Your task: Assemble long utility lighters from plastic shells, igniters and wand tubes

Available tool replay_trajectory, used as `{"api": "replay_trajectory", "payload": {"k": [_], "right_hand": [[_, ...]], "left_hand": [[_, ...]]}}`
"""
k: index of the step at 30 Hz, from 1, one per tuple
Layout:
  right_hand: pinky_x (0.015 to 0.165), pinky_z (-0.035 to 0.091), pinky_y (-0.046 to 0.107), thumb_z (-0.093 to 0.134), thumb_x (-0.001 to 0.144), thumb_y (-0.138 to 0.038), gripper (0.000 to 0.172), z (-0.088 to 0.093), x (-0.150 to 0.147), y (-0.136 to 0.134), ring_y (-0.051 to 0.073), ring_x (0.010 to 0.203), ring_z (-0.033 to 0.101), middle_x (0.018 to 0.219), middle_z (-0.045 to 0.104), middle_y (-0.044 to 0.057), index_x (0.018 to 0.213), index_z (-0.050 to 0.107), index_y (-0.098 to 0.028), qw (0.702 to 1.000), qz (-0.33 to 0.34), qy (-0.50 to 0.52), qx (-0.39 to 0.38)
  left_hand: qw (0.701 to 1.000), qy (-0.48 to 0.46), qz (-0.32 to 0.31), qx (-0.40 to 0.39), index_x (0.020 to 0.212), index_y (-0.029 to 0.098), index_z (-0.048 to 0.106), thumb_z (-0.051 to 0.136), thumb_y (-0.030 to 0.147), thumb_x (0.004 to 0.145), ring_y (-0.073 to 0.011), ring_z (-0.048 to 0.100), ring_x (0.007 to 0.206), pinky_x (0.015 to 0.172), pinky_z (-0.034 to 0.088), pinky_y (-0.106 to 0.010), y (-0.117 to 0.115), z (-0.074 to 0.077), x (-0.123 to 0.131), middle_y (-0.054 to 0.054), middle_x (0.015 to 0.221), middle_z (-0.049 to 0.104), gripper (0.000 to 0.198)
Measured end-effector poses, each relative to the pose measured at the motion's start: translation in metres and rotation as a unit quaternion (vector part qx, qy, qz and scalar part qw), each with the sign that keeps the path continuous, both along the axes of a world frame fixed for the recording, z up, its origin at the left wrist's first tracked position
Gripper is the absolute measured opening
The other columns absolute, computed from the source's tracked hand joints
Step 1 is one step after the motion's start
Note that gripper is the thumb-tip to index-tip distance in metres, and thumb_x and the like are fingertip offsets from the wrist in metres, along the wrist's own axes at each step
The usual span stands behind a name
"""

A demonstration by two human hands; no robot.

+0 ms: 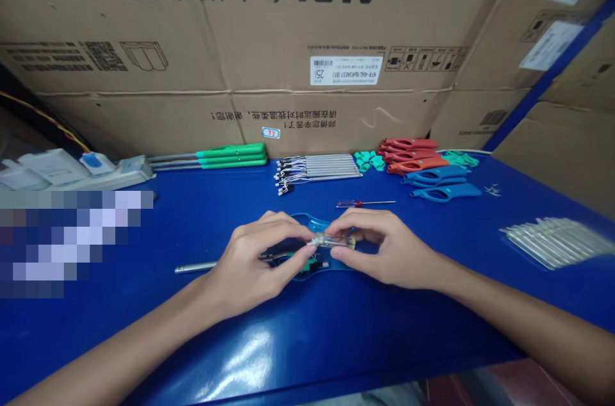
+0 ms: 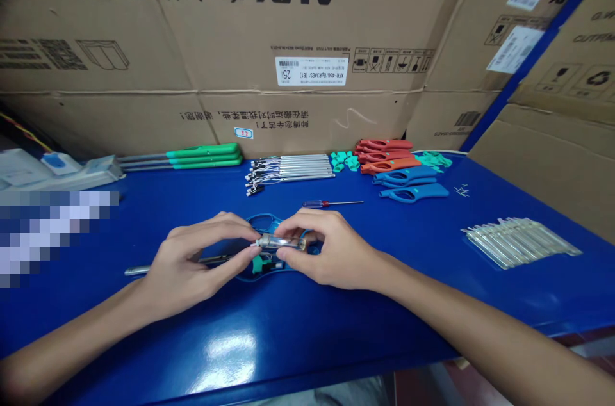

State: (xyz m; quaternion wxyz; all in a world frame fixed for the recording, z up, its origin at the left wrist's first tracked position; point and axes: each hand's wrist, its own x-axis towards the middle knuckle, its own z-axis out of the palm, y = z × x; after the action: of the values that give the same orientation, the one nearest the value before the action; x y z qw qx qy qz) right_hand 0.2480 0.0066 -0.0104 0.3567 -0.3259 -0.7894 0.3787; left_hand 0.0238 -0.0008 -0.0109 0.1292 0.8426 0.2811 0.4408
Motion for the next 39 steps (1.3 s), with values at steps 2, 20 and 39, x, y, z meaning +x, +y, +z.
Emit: {"api": "replay_trajectory", "payload": {"k": [2, 20, 39], "right_hand": [[0.067, 0.054, 0.023, 0.066, 0.082, -0.019, 0.022, -0.0001, -0.0005, 0.0000, 0.012, 0.076, 0.064, 0.088, 0.066, 0.005, 0.103, 0.065, -0.013, 1.000, 0.000, 0.007, -0.013], [0.063, 0.045, 0.021, 0.064, 0.084, -0.020, 0.009, 0.0066, 0.0032, 0.0002, 0.009, 0.067, 0.055, 0.081, 0.067, 0.000, 0.092, 0.067, -0.015, 0.994, -0.019, -0.072, 0.075], [0.064, 0.047, 0.023, 0.064, 0.084, -0.020, 0.009, 0.0078, 0.0026, -0.0001, 0.010, 0.066, 0.057, 0.079, 0.068, 0.001, 0.090, 0.067, -0.016, 0.993, -0.022, -0.074, 0.086]], "left_hand": [[1.000, -0.001, 0.000, 0.000, 0.092, 0.017, 0.069, 0.068, 0.012, 0.085, -0.0138, 0.067, 0.075, 0.072, 0.052, -0.027, 0.0002, -0.0007, 0.0001, -0.001, 0.081, 0.073, 0.009], [0.999, 0.016, -0.033, 0.001, 0.093, 0.015, 0.070, 0.068, 0.011, 0.085, -0.0160, 0.065, 0.076, 0.073, 0.052, -0.031, 0.0029, -0.0009, -0.0021, -0.004, 0.084, 0.073, 0.010], [0.999, 0.035, -0.029, -0.007, 0.097, 0.017, 0.069, 0.066, 0.012, 0.085, -0.0179, 0.065, 0.077, 0.074, 0.050, -0.034, 0.0001, -0.0002, -0.0035, -0.005, 0.085, 0.074, 0.014]]}}
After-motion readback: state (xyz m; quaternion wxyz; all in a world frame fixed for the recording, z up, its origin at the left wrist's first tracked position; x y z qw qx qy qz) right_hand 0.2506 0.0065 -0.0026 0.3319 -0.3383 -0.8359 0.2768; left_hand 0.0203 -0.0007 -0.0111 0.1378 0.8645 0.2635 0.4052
